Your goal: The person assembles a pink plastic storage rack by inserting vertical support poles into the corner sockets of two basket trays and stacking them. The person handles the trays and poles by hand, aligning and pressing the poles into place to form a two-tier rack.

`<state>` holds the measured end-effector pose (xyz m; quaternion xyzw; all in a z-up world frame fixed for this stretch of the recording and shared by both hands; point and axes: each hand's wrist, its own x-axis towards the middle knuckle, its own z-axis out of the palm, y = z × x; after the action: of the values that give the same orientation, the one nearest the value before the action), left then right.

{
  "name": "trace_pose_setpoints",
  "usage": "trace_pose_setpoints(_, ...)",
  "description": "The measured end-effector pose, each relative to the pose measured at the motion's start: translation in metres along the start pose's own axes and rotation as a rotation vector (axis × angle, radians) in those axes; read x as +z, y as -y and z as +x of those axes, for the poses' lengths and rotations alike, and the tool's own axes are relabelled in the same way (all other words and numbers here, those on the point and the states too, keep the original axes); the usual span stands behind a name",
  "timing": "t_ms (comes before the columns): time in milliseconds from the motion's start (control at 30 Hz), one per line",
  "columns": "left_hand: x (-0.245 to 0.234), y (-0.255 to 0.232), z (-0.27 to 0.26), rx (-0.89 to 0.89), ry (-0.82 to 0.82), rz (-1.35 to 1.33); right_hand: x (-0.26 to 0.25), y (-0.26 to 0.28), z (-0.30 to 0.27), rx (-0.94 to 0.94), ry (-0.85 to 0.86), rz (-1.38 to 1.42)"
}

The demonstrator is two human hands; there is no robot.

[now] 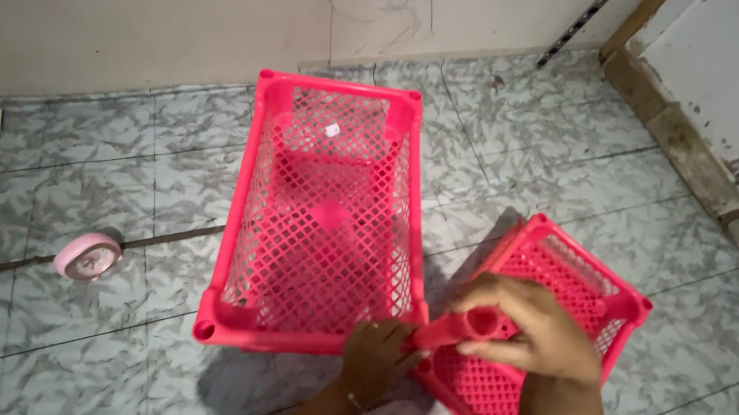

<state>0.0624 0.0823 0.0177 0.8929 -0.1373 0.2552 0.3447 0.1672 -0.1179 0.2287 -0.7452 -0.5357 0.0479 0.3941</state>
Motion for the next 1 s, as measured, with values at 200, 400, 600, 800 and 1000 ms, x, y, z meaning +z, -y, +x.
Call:
trace_pose_setpoints(200,-0.001,-0.003,-0.002,-0.046,-0.033,0.007,-0.013,0.001,0.014,-0.071,0.156,0.185)
trace_pose_setpoints(400,0.005,-0.002,-0.005,-0.115,0.014,0.01,-0.009,0.002,-0.001,0.129,0.142,0.213)
trace_pose_setpoints(600,0.001,0.004,-0.003,-0.083,0.035,-0.022,0.023,0.016,-0.016,0.623,-0.228,-0.253)
trace_pose_setpoints(800,0.003,0.007,0.002,-0.082,0.128,0.049,0.035,0.062,0.007,0.313,-0.328,-0.31)
trace_pose_setpoints(1000,0.006,0.014,-0.001,-0.044,0.092,0.041,0.025,0.101,0.018,0.319,-0.268,-0.265)
